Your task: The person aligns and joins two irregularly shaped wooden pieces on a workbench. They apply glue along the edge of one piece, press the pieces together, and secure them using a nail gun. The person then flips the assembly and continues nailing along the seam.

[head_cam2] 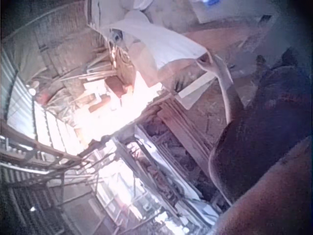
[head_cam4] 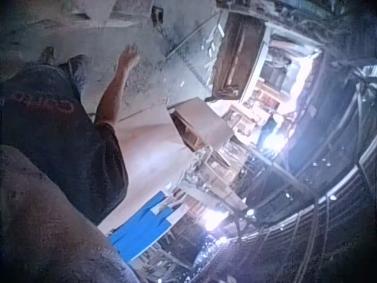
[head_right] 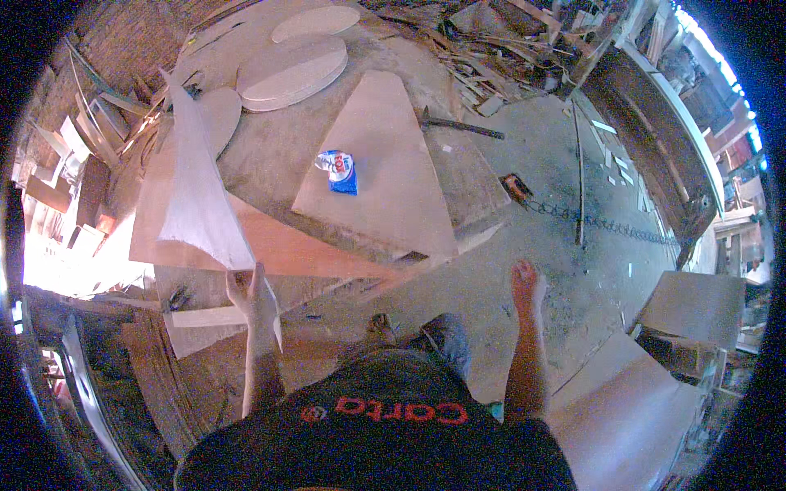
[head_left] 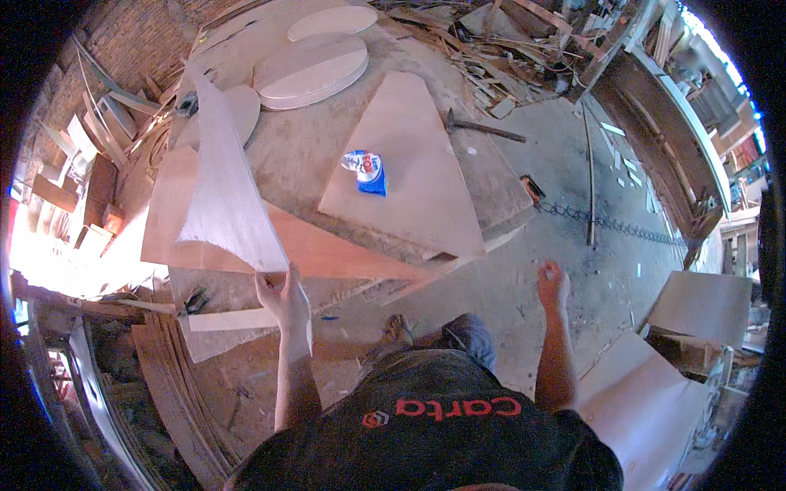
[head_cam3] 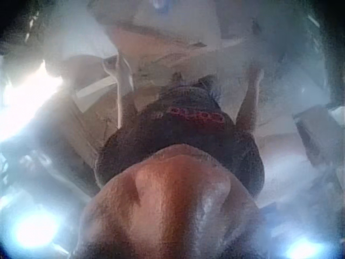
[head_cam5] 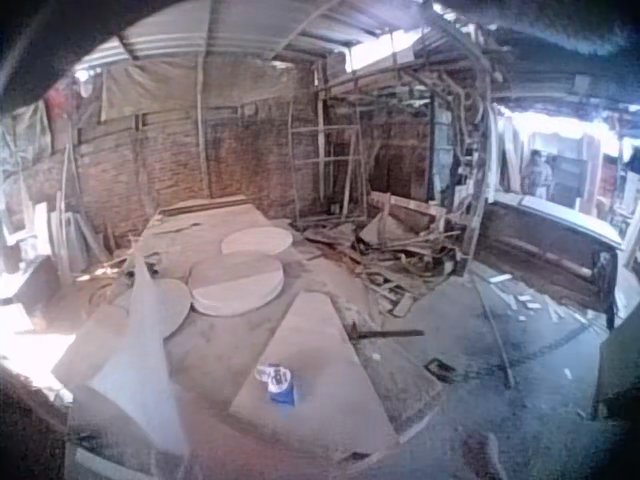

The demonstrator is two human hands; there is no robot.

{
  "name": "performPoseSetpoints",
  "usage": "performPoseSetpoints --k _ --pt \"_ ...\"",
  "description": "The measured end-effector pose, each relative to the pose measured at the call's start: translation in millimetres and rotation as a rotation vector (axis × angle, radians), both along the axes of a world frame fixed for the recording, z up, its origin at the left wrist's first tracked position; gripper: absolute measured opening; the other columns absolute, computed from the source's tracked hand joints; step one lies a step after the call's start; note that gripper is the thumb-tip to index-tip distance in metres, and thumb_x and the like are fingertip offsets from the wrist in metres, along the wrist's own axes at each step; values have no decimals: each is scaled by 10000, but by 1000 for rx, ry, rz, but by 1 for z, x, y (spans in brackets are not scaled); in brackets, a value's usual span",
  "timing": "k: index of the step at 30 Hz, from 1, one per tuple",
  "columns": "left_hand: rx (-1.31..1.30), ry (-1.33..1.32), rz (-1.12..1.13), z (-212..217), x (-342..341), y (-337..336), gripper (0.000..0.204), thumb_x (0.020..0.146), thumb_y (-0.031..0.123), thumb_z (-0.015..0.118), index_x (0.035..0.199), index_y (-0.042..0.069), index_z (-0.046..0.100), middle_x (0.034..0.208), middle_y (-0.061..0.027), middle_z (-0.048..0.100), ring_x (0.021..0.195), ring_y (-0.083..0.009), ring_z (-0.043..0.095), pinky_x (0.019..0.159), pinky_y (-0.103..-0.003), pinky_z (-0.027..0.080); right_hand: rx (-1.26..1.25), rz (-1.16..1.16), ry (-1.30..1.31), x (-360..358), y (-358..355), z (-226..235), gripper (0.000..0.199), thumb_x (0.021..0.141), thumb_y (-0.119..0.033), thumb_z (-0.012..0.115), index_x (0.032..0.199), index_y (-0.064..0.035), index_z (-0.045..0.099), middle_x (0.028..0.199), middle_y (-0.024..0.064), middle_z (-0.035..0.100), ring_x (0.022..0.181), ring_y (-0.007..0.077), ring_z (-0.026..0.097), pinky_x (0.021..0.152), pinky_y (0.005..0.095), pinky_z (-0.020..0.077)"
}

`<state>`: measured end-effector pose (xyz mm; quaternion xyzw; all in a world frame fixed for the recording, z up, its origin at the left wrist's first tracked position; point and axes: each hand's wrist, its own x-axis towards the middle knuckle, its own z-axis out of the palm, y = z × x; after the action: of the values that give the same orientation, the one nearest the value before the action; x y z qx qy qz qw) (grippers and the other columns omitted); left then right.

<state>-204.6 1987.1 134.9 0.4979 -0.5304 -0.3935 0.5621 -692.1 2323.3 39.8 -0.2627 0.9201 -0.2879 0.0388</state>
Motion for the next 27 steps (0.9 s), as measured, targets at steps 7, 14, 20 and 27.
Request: performPoseSetpoints --k 7,14,20,27 --pt "43 41 182 -12 -40 20 327 843 -20 742 1100 22 543 945 -8 585 862 -94 533 761 -257 441 154 355 359 -112 -245 49 521 888 -351 680 1349 -139 564 1335 159 595 1260 390 524 1066 510 398" --pt "123 -17 572 2 -96 89 375 823 -45 744 1136 11 544 962 -18 598 858 -95 556 767 -247 464 366 659 267 -209 -403 13 568 916 -370 643 1416 -139 499 1353 165 563 1291 405 473 1049 499 410" --pt "192 -22 723 -1 -112 122 449 802 -43 754 1192 -3 535 1048 -57 622 931 -148 596 832 -285 487 389 837 81 -259 -422 11 408 894 -344 671 1196 -78 606 1095 216 661 1039 396 623 874 494 492" --pt "241 -22 739 -18 -103 128 500 793 -21 774 1221 -3 517 1061 -70 604 932 -160 595 807 -288 494 179 677 -285 -176 -298 18 287 832 -231 762 833 -33 554 747 48 571 659 177 549 610 363 466"
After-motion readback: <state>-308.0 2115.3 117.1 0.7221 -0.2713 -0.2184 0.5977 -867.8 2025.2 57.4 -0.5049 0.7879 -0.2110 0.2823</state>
